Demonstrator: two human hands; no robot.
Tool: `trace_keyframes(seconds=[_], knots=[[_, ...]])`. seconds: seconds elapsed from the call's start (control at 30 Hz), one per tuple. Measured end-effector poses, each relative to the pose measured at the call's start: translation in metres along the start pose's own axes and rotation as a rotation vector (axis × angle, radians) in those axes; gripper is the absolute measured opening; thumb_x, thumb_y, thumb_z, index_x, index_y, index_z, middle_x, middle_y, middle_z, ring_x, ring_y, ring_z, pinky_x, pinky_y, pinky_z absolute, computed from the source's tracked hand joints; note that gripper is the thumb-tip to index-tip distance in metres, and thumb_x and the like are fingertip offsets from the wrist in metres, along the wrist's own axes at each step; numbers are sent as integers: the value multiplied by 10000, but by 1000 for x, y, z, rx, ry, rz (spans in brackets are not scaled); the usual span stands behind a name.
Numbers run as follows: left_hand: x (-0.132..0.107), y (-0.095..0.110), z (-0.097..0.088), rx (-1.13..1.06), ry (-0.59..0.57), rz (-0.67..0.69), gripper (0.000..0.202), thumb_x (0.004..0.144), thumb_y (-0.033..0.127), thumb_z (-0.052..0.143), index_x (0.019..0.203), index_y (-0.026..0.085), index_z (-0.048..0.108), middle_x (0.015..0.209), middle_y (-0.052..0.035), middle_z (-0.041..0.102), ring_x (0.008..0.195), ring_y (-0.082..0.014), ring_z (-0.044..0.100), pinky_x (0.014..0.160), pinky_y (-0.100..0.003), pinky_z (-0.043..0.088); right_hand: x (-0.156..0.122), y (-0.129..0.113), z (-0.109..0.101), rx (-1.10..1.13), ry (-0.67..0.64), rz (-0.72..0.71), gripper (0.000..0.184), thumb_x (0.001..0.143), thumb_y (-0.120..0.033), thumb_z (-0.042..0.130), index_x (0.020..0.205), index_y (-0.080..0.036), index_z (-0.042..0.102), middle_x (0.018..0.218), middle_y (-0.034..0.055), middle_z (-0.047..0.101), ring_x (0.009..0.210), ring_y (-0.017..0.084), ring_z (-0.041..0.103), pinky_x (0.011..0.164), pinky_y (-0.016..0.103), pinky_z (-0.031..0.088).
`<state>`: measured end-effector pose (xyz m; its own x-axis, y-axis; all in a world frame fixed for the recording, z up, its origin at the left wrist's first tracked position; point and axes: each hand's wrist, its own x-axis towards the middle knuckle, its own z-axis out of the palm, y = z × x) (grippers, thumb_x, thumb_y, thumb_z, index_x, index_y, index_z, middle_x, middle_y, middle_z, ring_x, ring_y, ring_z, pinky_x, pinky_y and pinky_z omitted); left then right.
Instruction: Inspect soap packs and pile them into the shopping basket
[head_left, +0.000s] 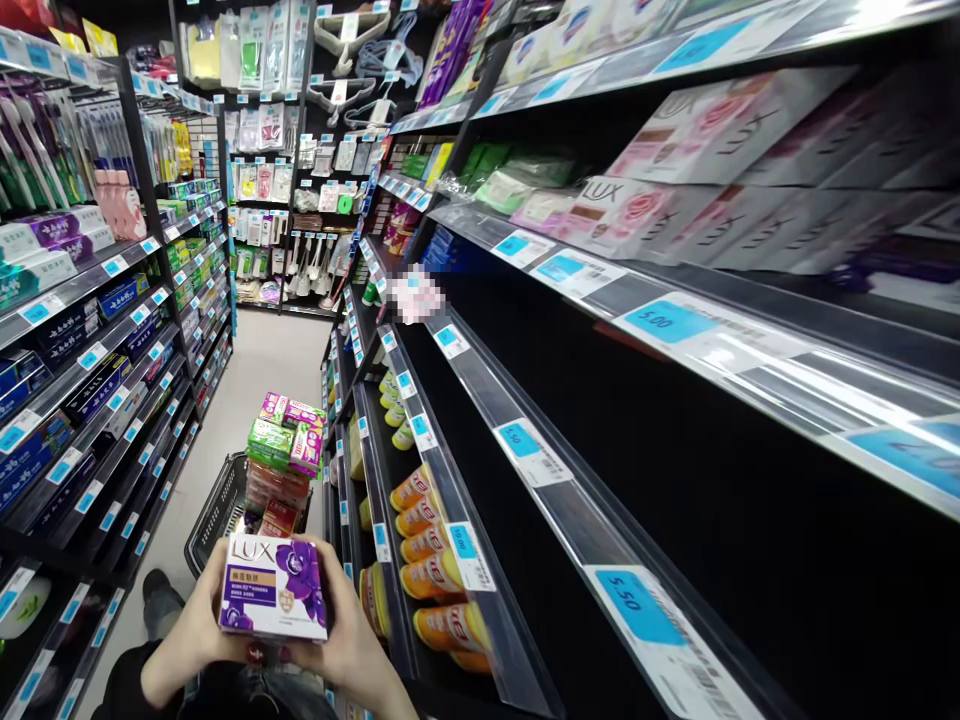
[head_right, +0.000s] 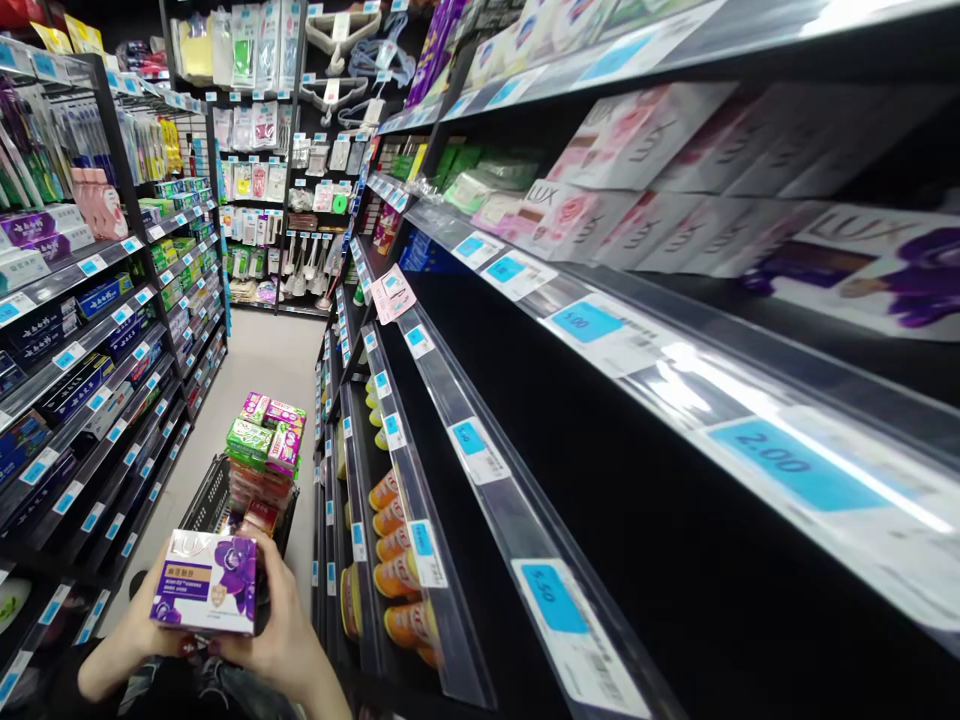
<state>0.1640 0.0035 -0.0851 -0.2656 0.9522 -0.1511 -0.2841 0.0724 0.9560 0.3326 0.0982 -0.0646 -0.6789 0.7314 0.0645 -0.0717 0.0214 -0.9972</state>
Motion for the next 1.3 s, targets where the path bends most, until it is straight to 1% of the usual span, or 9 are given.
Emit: trace_keyframes(seconds=[0.17,0.4,0.6,0.73,0.8,0.93,1.03,1.17,1.3], knots=[[-2,-5,-3,37,-72,59,776,423,23,747,1145,207,529,1081,-85,688,1023,-352,620,908,-411,488,3,-2,-5,-90,-87,-13,872,492,-370,851,1260,-216,468,1271,134,566,1168,359,525,1054,470,345],[-2,-3,-1,86,-1,19,762,421,25,772,1119,214,530,1050,-79,692,986,-352,634,877,-410,505,1,-2,-2,-31,-41,21,911,498,-488,841,1285,-229,462,1272,128,555,1169,355,527,1058,460,336],[-7,1,2,55,30,73,745,427,50,782,1102,235,527,1048,-70,678,981,-331,632,884,-387,484,4,-20,-2,39,-40,-48,795,489,-442,861,1176,-226,526,1221,112,551,1161,337,525,1010,415,401],[-9,4,-3,-40,-9,113,802,444,140,821,1152,262,464,1081,-72,655,979,-319,635,846,-361,484,1,-31,-13,146,31,-123,720,527,-489,833,1124,-223,532,1130,93,563,1055,306,575,934,380,450],[-9,10,-5,-81,21,112,797,437,183,840,1133,260,460,1058,-73,652,958,-314,638,826,-353,482,-2,-33,-21,155,73,-140,713,531,-485,832,1121,-227,527,1112,92,565,1024,300,585,901,380,468],[-11,28,-3,-113,96,103,777,417,272,871,1087,241,477,996,-85,654,873,-300,644,800,-364,490,-7,-33,-35,204,251,-153,721,517,-480,839,1118,-244,518,1097,98,584,980,303,599,859,396,489],[-12,35,-2,-124,110,64,795,417,285,878,1096,256,467,963,-77,656,797,-291,648,686,-341,514,-8,-32,-37,249,353,-139,746,485,-481,857,1108,-242,525,1089,104,596,965,309,600,843,399,492],[-9,26,-9,-113,79,120,841,441,261,872,1158,275,432,927,-61,659,789,-282,646,712,-343,511,-9,-29,-39,238,368,-144,740,501,-481,850,1115,-242,513,1104,104,587,970,306,602,840,393,497],[-1,6,-22,-51,-35,175,855,487,205,842,1202,307,384,1028,-61,641,852,-279,651,784,-363,510,-9,-24,-44,150,239,-172,739,576,-498,803,1173,-242,451,1158,108,549,989,294,614,833,380,520]])
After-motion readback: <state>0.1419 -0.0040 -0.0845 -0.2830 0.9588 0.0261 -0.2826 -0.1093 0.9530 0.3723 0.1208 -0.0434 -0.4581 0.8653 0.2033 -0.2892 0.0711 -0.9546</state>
